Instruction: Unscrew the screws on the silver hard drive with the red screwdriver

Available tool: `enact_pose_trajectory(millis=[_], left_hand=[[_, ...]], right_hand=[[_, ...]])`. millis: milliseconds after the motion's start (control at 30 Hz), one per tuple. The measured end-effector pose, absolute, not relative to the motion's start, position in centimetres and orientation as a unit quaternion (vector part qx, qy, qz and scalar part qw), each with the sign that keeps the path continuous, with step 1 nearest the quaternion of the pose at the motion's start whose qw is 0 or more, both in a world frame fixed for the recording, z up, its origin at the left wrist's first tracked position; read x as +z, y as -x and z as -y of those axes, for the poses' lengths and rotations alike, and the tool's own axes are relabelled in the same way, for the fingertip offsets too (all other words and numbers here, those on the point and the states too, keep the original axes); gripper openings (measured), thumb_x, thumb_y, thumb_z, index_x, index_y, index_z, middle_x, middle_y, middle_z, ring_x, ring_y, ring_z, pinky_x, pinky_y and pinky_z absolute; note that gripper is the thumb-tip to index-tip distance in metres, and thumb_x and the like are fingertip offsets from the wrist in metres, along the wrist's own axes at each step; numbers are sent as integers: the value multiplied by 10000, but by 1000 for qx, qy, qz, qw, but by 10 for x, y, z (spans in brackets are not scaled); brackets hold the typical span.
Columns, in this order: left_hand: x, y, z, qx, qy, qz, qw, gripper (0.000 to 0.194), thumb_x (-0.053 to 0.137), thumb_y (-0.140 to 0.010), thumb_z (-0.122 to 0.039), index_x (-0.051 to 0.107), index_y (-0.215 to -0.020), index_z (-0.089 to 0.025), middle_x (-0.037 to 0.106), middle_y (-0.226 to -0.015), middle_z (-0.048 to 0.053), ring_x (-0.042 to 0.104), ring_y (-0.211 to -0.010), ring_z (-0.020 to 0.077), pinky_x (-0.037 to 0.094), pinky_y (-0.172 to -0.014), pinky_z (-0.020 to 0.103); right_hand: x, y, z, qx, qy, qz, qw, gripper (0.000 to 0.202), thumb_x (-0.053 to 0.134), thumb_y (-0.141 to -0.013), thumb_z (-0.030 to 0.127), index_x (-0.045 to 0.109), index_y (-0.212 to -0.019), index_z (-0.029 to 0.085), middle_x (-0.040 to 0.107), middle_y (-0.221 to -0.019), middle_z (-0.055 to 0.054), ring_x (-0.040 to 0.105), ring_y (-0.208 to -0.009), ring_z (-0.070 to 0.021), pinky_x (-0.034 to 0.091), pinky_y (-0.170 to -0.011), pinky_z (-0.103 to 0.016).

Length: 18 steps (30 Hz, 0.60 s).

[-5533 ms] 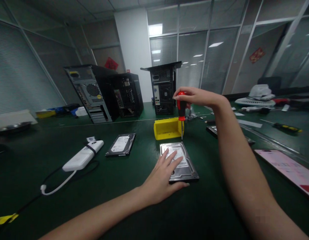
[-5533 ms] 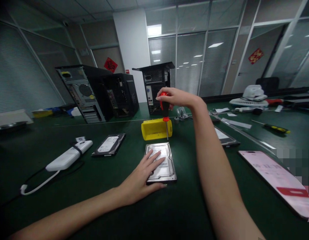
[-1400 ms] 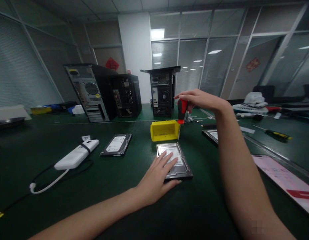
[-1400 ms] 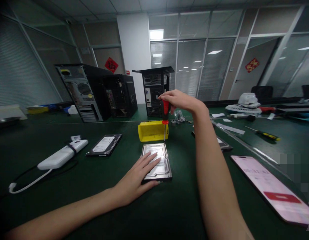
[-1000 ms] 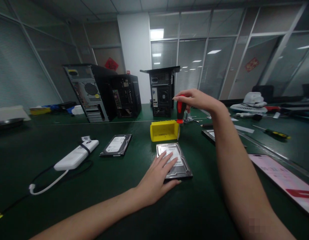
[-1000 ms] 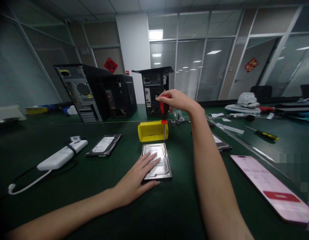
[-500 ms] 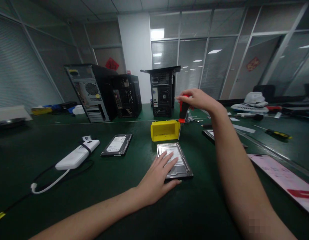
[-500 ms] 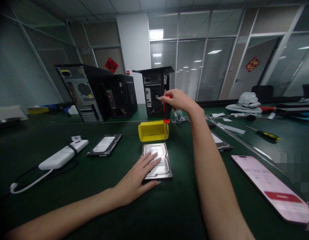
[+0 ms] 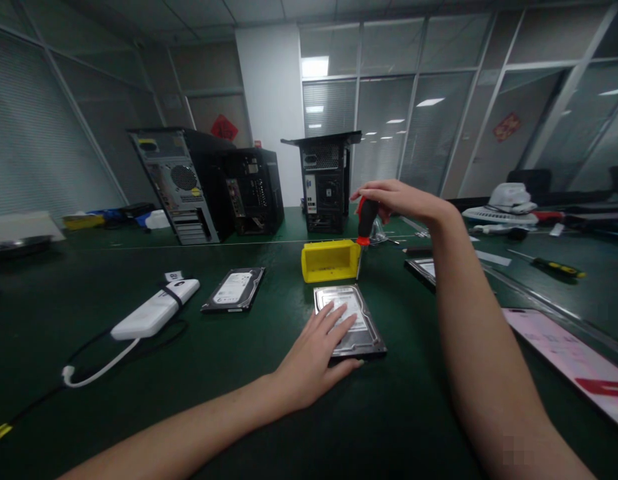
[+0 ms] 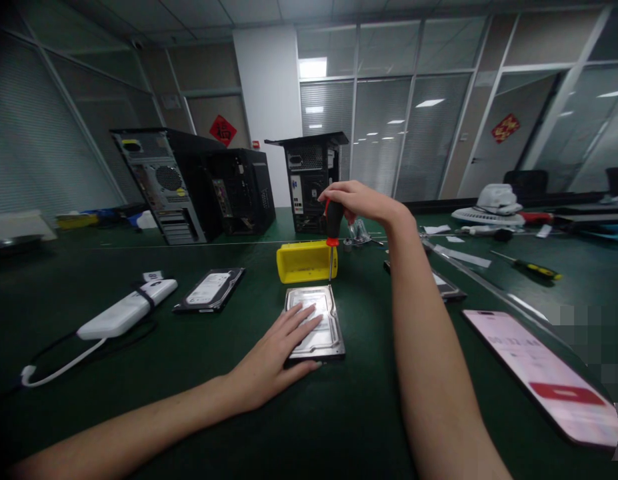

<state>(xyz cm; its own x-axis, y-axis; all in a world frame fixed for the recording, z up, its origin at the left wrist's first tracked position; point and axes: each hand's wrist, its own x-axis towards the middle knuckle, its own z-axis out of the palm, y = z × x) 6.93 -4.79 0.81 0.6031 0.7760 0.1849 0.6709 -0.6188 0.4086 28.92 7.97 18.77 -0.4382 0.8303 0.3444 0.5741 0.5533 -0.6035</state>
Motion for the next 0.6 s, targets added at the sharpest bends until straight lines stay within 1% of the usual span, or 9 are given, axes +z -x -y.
enact_pose_trajectory(millis=[167,267,333,433,500,600], left_hand=[[7,-70,48,176,-883,-409,147,658,513,-896,-488,252,-1472,-308,199,-1568,33,126,-1445,282,206,-1150,548],[8,-70,48,172,-884,-409,146,657,509,-897,-492,256,-1472,-299,201,-1568,36,126,-1446,278,201,-1154,540],[9,-70,48,172,-884,-408,147,660,509,-895,-498,261,-1471,-294,204,-1567,40,125,-1446,280,198,-1154,539],[9,-70,48,173,-884,-409,147,663,505,-897,-498,249,-1475,-298,196,-1569,37,120,-1447,279,196,-1156,537],[8,-70,48,173,-884,-408,146,665,501,-899,-499,237,-1478,-303,190,-1571,32,118,-1447,279,196,-1156,538],[7,-69,47,175,-885,-406,144,666,499,-898,-507,239,-1477,-305,190,-1571,35,120,-1446,286,200,-1152,545]], right_hand=[[187,-289,-81,208,415,828,316,344,543,-864,429,665,-1021,147,586,-705,-23,496,-517,-82,470,-489,-213],[187,-288,-81,212,407,829,319,351,598,-818,464,681,-946,148,568,-645,-9,493,-522,-80,465,-496,-206],[187,-288,-80,209,401,832,322,348,628,-789,476,684,-890,147,585,-664,-14,494,-529,-77,460,-494,-205],[187,-286,-79,199,404,833,322,348,632,-783,486,670,-842,145,607,-689,-28,510,-532,-82,449,-475,-208],[187,-285,-78,193,410,831,323,340,628,-790,484,660,-840,149,613,-691,-33,520,-532,-88,446,-466,-212],[186,-283,-79,185,420,828,324,342,623,-796,486,656,-889,158,616,-696,-37,518,-516,-93,438,-446,-220]])
